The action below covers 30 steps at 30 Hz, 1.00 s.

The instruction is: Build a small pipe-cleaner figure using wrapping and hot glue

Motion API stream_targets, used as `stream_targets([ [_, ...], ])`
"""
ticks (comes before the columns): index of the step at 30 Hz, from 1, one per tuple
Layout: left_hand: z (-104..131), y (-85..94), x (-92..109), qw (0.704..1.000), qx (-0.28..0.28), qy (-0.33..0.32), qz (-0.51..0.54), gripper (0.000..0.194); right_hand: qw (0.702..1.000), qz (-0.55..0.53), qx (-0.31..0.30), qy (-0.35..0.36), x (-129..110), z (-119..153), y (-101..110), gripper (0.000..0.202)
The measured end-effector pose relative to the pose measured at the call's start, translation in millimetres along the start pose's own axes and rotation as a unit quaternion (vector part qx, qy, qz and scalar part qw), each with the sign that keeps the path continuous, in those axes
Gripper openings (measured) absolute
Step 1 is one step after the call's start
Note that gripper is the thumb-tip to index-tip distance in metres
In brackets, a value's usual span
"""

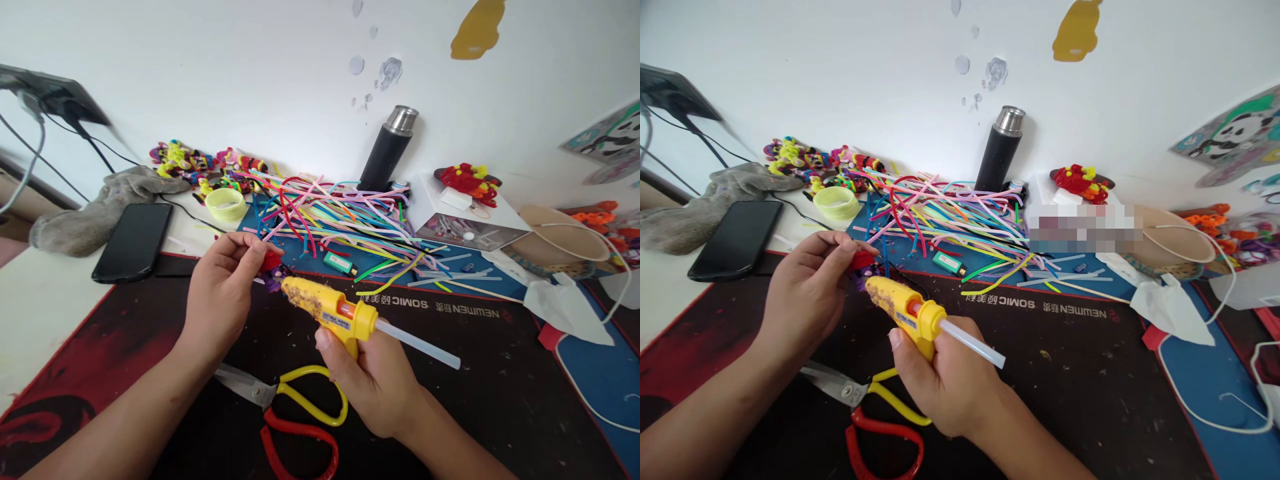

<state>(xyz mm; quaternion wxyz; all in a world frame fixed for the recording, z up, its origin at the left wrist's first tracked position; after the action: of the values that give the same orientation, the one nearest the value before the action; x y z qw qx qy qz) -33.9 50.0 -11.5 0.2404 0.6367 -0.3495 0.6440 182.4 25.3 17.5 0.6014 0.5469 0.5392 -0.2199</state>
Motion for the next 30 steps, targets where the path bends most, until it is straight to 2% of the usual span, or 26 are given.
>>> stream_targets([
  [5,0.3,1.0,0.0,1.000,-0.005,0.002,0.002,0.024,1.000,-0.004,0.001,0.006,-1.9,0.5,0.4,0.042],
  [13,0.3,-0.2,1.4,1.000,0.000,-0.004,-0.011,0.029,1.000,-0.005,0.005,0.009,-3.7,-0.8,1.1,0.043],
  [30,1.2,-0.3,0.8,1.000,-0.007,0.000,0.001,0.021,1.000,0.011,-0.001,-0.002,-2.7,0.1,1.6,0.041],
])
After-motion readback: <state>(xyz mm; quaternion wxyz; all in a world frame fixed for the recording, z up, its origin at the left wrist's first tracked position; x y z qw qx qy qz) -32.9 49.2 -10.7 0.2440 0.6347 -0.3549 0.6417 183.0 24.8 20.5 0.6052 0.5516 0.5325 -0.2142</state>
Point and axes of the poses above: each hand's wrist, its own z-axis away from the middle knuckle, its own y-axis out of the back of the hand, x = y × z, the point moved 7 cm from there along -z, towards the middle knuckle, and after that the axes turned 13 degrees about x, right-handed, at the moved point
